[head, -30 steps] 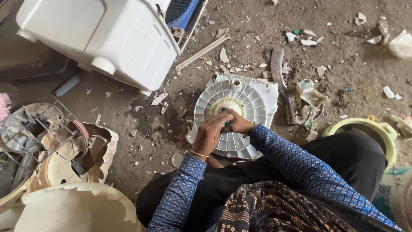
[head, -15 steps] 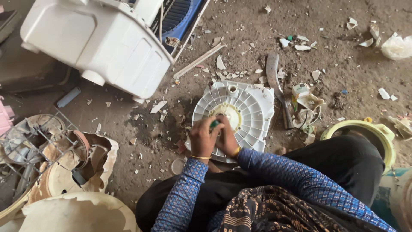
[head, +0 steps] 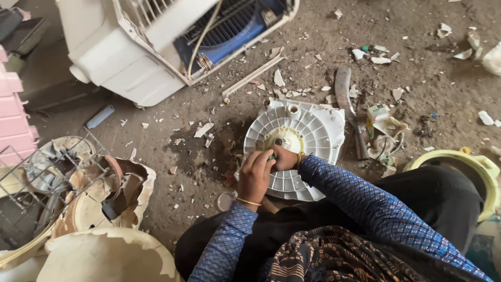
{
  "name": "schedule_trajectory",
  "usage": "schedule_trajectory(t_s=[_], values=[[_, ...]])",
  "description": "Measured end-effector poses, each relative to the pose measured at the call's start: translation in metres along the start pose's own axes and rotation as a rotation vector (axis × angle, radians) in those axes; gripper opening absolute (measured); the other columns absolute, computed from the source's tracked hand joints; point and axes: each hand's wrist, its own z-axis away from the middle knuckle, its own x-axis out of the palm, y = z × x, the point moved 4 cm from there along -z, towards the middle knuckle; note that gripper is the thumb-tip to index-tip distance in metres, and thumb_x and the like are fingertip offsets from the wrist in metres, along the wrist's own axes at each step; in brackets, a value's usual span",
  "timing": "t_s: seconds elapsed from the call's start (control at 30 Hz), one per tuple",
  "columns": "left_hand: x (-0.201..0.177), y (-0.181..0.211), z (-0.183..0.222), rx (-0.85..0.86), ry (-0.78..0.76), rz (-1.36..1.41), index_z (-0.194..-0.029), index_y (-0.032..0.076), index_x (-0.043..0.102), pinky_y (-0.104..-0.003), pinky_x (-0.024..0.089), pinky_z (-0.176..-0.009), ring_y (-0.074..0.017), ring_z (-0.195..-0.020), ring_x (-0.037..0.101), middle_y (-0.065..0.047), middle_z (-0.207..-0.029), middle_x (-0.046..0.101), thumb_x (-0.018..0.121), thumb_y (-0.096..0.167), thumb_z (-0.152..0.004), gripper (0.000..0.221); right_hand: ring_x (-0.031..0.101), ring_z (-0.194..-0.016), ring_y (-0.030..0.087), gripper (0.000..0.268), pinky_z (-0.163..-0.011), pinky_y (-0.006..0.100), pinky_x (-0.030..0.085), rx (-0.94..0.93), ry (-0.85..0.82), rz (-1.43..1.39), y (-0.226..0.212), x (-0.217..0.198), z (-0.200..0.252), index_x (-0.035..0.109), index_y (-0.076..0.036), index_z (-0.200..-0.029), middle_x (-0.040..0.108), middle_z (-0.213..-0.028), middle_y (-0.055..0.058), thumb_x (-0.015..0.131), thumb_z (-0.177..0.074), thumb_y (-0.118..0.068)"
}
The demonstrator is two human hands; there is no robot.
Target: The person disassembles a plastic motor housing using a screwdriver, prying the sections apart and removing internal parts.
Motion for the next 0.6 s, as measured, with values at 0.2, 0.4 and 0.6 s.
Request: schedule_trajectory(t_s=[0.2,0.4,0.6], values=[[0.008,-0.003,0.002,-0.062,0.046,-0.078,-0.121,0.001,0.067,-0.042,0.056,-0.080,-0.0334,-0.095,0.067,-0.015,-0.105,0.065,0.067,0.013,-0.100,0.025,0.064,-0.098,0.044,0.064,-0.084,0.047,0.050,-0.101,0.768,0.491,-0.066,0.046,0.033,0.055,0.005,-0.127,0.066,-0.111,0.027,0.078,-0.073,-0.022],[0.011,-0.002,0.007,-0.153,-0.013,-0.028,-0.118,0.000,0.070,-0.042,0.058,-0.079,-0.0333,-0.094,0.069,-0.015,-0.103,0.067,0.068,0.017,-0.099,0.025,0.066,-0.093,0.038,0.048,-0.083,0.046,0.053,0.070,0.583,0.417,-0.011,0.034,0.036,0.065,-0.001,-0.119,0.068,-0.105,0.022,0.080,-0.078,-0.019],[0.005,0.003,-0.002,0.023,-0.126,0.158,-0.127,0.000,0.068,-0.037,0.062,-0.090,-0.0329,-0.113,0.072,-0.016,-0.127,0.070,0.059,-0.003,-0.095,0.033,0.070,-0.087,0.023,0.033,-0.078,0.038,0.058,-0.054,0.100,0.040,0.040,-0.004,0.015,0.068,-0.002,-0.104,0.072,-0.094,0.015,0.080,-0.075,-0.013]])
